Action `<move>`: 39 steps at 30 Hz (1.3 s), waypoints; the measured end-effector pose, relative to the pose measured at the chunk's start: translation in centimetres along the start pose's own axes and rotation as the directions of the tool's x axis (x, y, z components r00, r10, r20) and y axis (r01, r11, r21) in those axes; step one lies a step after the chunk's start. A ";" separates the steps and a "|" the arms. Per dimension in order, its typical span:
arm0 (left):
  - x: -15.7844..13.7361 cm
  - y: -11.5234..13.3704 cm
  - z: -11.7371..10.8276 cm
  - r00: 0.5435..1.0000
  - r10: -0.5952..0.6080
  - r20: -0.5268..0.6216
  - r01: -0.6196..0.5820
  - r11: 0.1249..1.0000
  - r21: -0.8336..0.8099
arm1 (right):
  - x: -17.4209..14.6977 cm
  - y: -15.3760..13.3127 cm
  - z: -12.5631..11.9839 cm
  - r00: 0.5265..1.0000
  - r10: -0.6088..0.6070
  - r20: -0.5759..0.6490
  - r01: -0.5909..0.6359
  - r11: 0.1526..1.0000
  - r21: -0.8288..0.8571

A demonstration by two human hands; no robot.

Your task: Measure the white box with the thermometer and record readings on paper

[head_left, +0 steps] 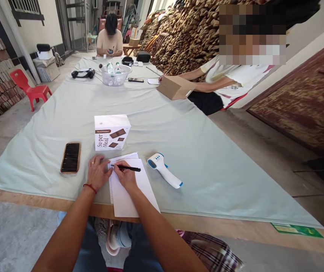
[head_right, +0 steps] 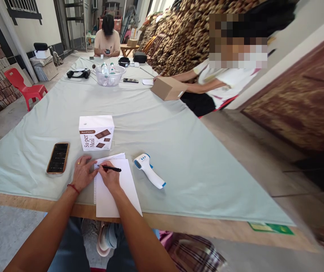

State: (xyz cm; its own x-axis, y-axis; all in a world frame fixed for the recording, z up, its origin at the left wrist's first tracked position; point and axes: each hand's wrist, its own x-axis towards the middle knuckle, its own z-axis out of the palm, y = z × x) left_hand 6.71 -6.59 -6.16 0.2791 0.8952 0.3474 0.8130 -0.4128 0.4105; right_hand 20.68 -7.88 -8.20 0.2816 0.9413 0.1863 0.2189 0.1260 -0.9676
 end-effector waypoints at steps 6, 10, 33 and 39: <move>0.0 -0.1 0.0 1.000 0.000 -0.009 0.000 1.000 -0.001 | 0.1 0.3 0.0 1.000 0.011 -0.020 -0.011 1.000 0.013; 0.0 -0.1 0.0 1.000 0.003 -0.005 -0.003 1.000 -0.009 | 0.1 0.3 0.0 1.000 -0.001 -0.026 0.001 1.000 -0.004; 0.0 0.0 0.1 1.000 0.002 -0.001 -0.002 1.000 -0.010 | 0.1 0.3 0.0 0.999 0.008 -0.041 -0.008 1.000 0.006; 0.0 -0.1 0.1 1.000 0.005 -0.003 -0.005 1.000 -0.015 | 0.1 0.2 0.0 0.999 0.018 -0.050 -0.017 1.000 0.016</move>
State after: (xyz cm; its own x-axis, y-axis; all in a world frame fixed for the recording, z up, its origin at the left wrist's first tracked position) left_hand 6.65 -6.58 -6.27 0.2816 0.8925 0.3523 0.8040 -0.4199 0.4211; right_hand 20.77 -7.73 -8.40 0.3316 0.9267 0.1768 0.1989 0.1146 -0.9733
